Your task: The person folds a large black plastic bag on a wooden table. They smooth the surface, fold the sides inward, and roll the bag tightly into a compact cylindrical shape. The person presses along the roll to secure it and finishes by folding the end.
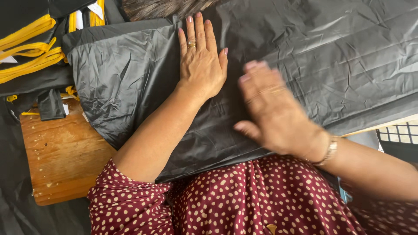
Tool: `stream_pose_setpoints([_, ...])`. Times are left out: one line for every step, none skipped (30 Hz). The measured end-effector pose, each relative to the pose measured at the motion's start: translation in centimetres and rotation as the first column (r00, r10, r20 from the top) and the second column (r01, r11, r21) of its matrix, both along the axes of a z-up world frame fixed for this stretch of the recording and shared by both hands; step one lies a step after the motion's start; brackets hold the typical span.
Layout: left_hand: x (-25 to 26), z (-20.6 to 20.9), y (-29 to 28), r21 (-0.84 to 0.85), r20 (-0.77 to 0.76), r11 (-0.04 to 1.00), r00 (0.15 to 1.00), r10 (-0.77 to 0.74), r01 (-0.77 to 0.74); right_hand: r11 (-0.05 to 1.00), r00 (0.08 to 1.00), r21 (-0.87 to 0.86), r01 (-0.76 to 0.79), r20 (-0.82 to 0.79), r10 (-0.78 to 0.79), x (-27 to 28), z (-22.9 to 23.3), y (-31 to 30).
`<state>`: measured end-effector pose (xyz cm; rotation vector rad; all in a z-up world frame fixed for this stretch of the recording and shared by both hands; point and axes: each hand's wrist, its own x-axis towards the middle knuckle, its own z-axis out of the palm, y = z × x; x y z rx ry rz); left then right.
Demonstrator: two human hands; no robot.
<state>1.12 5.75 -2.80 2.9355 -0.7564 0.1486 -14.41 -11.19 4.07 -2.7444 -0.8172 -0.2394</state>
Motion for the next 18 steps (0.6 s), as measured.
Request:
stream_pose_setpoints([0.0,-0.4,0.1,0.001,0.001,1.0,1.0,-0.004,0.004,1.0,1.0,0.001,0.004,0.001,-0.004,0.3,-0.7,0.9])
stream_pose_setpoints([0.2,-0.8,0.1,0.009,0.021,1.0,1.0,-0.006,0.005,0.997,0.999,-0.067,-0.025,-0.028,0.023,0.7,-1.3,1.8])
stream_pose_setpoints([0.4,-1.2,0.2,0.018,0.04,1.0,0.999,-0.007,0.006,0.989,0.997,-0.134,-0.056,-0.059,0.048,1.1,-2.0,2.8])
stream_pose_setpoints([0.2,-0.9,0.4,0.02,0.044,1.0,0.999,-0.011,0.01,0.99,0.997,-0.132,-0.052,-0.055,0.045,1.6,-2.3,1.9])
stream_pose_setpoints([0.1,-0.6,0.6,-0.01,0.017,1.0,1.0,-0.015,0.016,0.986,0.996,-0.165,-0.027,-0.083,0.014,2.0,-2.5,1.0])
stream_pose_setpoints([-0.1,-0.3,0.9,-0.04,-0.008,0.999,1.0,-0.019,0.018,0.98,0.994,-0.198,-0.006,-0.108,-0.016,2.4,-2.8,0.0])
stream_pose_setpoints([0.0,-0.3,0.9,-0.039,-0.004,0.999,1.0,-0.019,0.019,0.98,0.995,-0.197,-0.004,-0.103,-0.016,2.9,-3.0,-1.9])
stream_pose_setpoints([0.0,-0.4,1.0,-0.051,-0.009,0.998,1.0,-0.026,0.026,0.982,0.99,-0.169,0.083,-0.102,-0.101,3.2,-3.2,-3.7])
stream_pose_setpoints([0.0,-0.4,1.0,-0.064,-0.015,0.997,0.999,-0.033,0.032,0.975,0.977,-0.141,0.17,-0.102,-0.185,3.4,-3.3,-5.6])
stream_pose_setpoints([0.1,-0.3,0.8,-0.062,-0.01,0.997,0.999,-0.036,0.035,0.975,0.977,-0.138,0.174,-0.098,-0.188,3.6,-3.1,-6.8])
stream_pose_setpoints([0.3,-0.2,0.7,-0.048,-0.006,0.999,1.0,-0.025,0.025,0.969,0.976,-0.134,0.209,-0.04,-0.216,3.7,-3.0,-8.1])
stream_pose_setpoints([0.0,-0.3,0.7,-0.036,-0.01,0.999,1.0,-0.013,0.013,0.961,0.97,-0.13,0.242,0.01,-0.243,3.6,-2.8,-9.2])
stream_pose_setpoints([-0.2,-0.2,0.5,-0.035,-0.013,0.999,1.0,-0.014,0.014,0.961,0.97,-0.13,0.243,0.008,-0.244,3.6,-3.0,-8.8])
stream_pose_setpoints([-0.2,-0.1,0.3,-0.078,-0.02,0.997,1.0,-0.016,0.014,0.945,0.954,-0.133,0.299,0.008,-0.301,3.9,-3.1,-8.4])
stream_pose_setpoints([-0.1,-0.1,0.0,-0.121,-0.028,0.993,0.999,-0.018,0.015,0.925,0.934,-0.137,0.354,0.008,-0.356,4.3,-3.2,-8.1])
stream_pose_setpoints([-0.3,0.1,-0.5,-0.12,-0.029,0.993,0.999,-0.016,0.013,0.926,0.935,-0.137,0.352,0.006,-0.354,4.5,-2.5,-6.4])
stream_pose_setpoints([-0.4,0.2,-0.9,-0.324,-0.079,0.946,0.996,-0.036,0.008,0.956,0.964,-0.126,0.264,0.017,-0.264,4.8,-1.9,-4.7])
stream_pose_setpoints([-0.7,0.4,-1.1,-0.51,-0.123,0.86,0.99,-0.061,-0.01,0.979,0.985,-0.113,0.171,0.027,-0.169,5.1,-1.3,-2.8])
